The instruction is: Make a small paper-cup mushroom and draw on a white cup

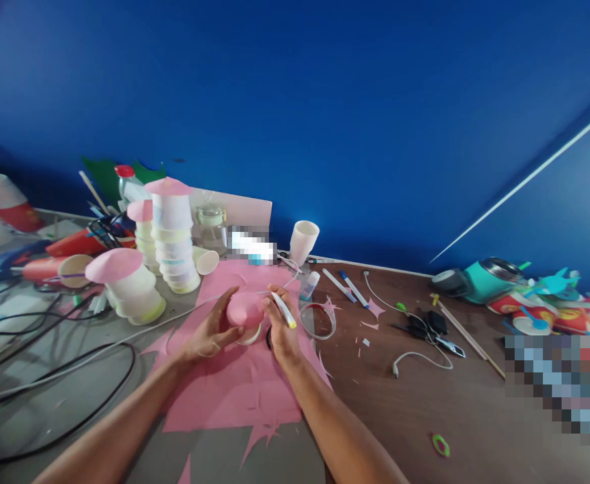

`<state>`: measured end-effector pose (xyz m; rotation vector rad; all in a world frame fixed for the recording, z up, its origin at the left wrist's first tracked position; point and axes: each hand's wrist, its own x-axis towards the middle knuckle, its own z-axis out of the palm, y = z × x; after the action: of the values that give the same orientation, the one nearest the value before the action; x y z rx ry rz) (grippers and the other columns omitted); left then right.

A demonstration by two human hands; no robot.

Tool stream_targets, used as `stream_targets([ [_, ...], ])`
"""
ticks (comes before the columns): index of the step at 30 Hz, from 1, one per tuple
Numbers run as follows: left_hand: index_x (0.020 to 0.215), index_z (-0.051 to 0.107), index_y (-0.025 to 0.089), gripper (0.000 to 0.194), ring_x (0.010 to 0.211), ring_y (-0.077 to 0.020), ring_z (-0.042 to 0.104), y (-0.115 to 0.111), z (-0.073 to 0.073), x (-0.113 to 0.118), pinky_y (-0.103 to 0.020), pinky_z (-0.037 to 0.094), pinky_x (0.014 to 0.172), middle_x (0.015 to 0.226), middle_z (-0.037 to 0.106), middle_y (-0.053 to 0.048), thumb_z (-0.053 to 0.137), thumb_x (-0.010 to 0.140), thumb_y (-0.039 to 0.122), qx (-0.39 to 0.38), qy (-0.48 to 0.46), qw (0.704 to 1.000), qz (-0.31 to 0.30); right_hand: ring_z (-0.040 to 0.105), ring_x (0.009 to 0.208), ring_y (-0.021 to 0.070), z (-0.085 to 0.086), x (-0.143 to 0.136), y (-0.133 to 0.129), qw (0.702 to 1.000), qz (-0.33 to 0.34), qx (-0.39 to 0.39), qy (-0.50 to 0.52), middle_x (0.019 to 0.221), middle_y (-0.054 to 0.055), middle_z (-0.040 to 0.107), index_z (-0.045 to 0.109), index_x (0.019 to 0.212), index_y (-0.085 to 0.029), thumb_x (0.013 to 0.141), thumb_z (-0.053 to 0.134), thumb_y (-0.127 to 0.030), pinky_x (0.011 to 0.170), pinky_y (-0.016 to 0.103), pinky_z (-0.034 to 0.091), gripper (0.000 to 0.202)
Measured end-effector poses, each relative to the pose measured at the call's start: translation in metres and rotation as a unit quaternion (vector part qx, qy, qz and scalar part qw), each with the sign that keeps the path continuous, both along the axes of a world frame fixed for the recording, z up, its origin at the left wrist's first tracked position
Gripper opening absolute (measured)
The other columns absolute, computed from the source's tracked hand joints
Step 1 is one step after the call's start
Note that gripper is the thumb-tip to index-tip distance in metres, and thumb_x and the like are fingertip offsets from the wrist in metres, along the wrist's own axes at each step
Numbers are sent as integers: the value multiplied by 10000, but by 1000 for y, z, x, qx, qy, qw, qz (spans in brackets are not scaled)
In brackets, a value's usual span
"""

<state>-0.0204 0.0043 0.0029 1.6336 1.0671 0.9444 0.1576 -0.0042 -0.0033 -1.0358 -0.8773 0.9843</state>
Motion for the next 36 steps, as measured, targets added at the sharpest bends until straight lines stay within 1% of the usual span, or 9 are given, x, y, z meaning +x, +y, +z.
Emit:
stream_targets([
  [4, 1575, 324, 237, 896, 1517, -359, 365, 0, 2, -2, -548, 335, 1250, 1646, 398, -118, 707, 803, 482, -15, -3, 999, -35, 579, 765, 173, 8, 0, -3, 1000, 28, -11, 1, 868, -16, 663, 695, 1117, -258, 778, 779, -495, 758, 319, 495, 422],
  [8, 1613, 262, 201, 964, 1519, -358, 362, -1, 6, -4, -502, 390, 1230, 1618, 443, -126, 696, 805, 498, -44, 11, 997, -69, 578, 772, 176, 21, -3, -5, 998, 51, -20, 9, 837, -19, 655, 710, 1059, -256, 697, 824, -400, 737, 309, 494, 406],
  [12, 1620, 222, 137, 1023, 1510, -383, 373, -1, 7, -5, -540, 364, 1234, 1633, 402, -178, 696, 792, 506, -47, 21, 995, -80, 580, 756, 167, 27, -5, -6, 998, 56, -23, 18, 797, -29, 635, 715, 1017, -255, 656, 833, -332, 731, 303, 496, 387],
  [16, 1626, 237, 192, 1000, 1489, -388, 412, -1, 5, -5, -573, 396, 1204, 1608, 445, -157, 676, 803, 551, -30, 6, 996, -89, 565, 727, 154, 24, -7, -5, 998, 44, -21, 32, 778, -34, 624, 725, 992, -245, 677, 812, -292, 715, 293, 487, 330],
  [18, 1624, 240, 180, 1004, 1479, -395, 425, -2, 6, -4, -585, 409, 1188, 1599, 453, -174, 678, 805, 561, -27, 0, 996, -91, 562, 720, 151, 21, -8, -5, 998, 32, -22, 41, 783, -35, 627, 721, 990, -239, 678, 809, -289, 716, 293, 487, 328],
  [25, 1566, 368, 165, 952, 1502, -403, 385, -2, 10, 0, -520, 368, 1221, 1609, 451, -175, 717, 775, 564, -6, 12, 998, -59, 594, 794, 185, 15, -9, -3, 999, -24, -16, 23, 814, -16, 656, 707, 975, -234, 670, 804, -335, 807, 340, 506, 336],
  [30, 1573, 347, 156, 946, 1472, -387, 444, -2, 8, 1, -545, 401, 1202, 1593, 469, -197, 691, 792, 564, -19, 8, 997, -72, 568, 744, 180, 13, -10, -2, 999, -7, -28, 26, 751, -34, 628, 693, 960, -241, 656, 800, -350, 778, 332, 486, 341],
  [33, 1574, 369, 178, 912, 1473, -396, 442, -3, 8, 0, -542, 410, 1196, 1599, 474, -164, 669, 803, 561, -19, 0, 998, -65, 555, 718, 170, 12, -11, -2, 999, -3, -33, 34, 734, -45, 619, 691, 955, -240, 655, 792, -333, 747, 315, 468, 330],
  [36, 1560, 420, 209, 828, 1473, -385, 445, -5, 14, 0, -486, 420, 1190, 1593, 496, -113, 632, 835, 551, -18, -5, 997, -74, 535, 681, 163, 13, -11, -2, 999, 9, -41, 31, 714, -49, 609, 695, 945, -241, 664, 783, -326, 700, 302, 451, 307],
])
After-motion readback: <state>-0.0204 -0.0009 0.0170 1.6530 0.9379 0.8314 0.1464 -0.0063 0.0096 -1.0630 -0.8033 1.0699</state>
